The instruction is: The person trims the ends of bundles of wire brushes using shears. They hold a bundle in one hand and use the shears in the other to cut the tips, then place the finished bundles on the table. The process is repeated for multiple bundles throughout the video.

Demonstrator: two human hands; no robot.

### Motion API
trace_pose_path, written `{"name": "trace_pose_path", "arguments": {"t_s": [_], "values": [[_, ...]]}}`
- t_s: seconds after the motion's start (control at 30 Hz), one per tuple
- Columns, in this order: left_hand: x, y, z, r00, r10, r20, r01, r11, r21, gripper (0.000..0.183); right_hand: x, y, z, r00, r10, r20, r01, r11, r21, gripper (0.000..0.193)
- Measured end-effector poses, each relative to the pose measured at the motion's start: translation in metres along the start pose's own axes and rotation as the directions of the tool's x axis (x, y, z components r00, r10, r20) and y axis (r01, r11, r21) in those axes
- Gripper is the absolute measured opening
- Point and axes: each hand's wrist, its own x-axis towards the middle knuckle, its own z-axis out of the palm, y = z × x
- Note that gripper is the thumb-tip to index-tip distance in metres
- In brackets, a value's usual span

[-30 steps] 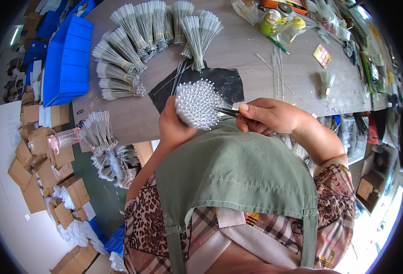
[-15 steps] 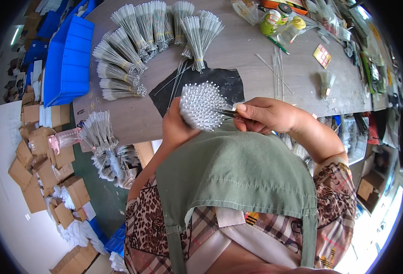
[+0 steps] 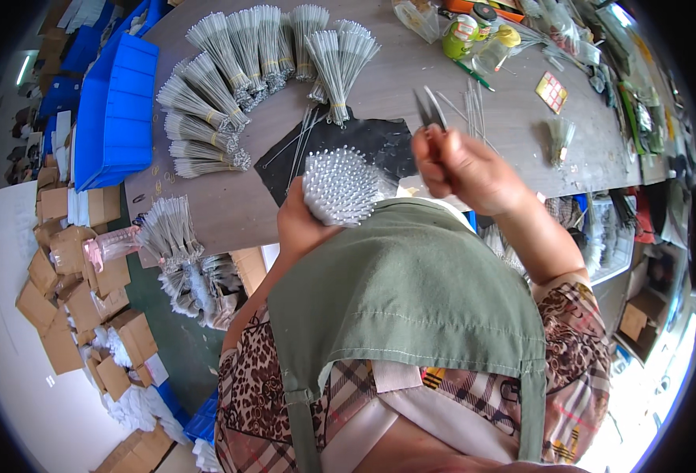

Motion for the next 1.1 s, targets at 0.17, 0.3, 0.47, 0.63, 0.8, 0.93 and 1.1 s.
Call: {"name": "trace_pose_path", "arguments": {"t_s": [0.17,0.3,0.47,0.63,0.8,0.93,1.1], "values": [[-0.002,0.019,0.000,0.999,0.016,-0.043,-0.009,0.986,0.169,0.051,0.018,0.015,0.023,0.982,-0.186,-0.035,0.142,0.848,-0.510,0.010],[-0.002,0.009,-0.004,0.994,0.083,-0.071,-0.056,0.944,0.325,0.050,0.023,0.014,0.024,0.939,-0.338,0.069,0.278,0.624,-0.731,0.010],[-0.002,0.004,-0.005,0.993,0.095,-0.064,-0.062,0.916,0.397,0.053,0.027,0.017,0.021,0.864,-0.457,0.212,0.425,0.435,-0.794,0.019],[0.001,0.009,-0.006,1.000,-0.011,0.006,0.008,0.935,0.356,0.058,0.027,0.010,0.025,0.867,-0.446,0.222,0.401,0.360,-0.842,0.023],[0.005,0.021,-0.002,0.985,-0.135,0.109,0.101,0.957,0.273,0.063,0.030,0.013,0.024,0.845,-0.451,0.288,0.464,0.346,-0.816,0.023],[0.008,0.005,0.002,0.960,-0.194,0.200,0.161,0.972,0.170,0.070,0.033,0.017,0.022,0.872,-0.423,0.248,0.450,0.491,-0.746,0.020],[0.009,0.001,0.000,0.971,-0.120,0.209,0.111,0.992,0.055,0.076,0.034,-0.005,0.001,0.802,-0.570,-0.179,0.390,0.727,-0.565,0.008]]}}
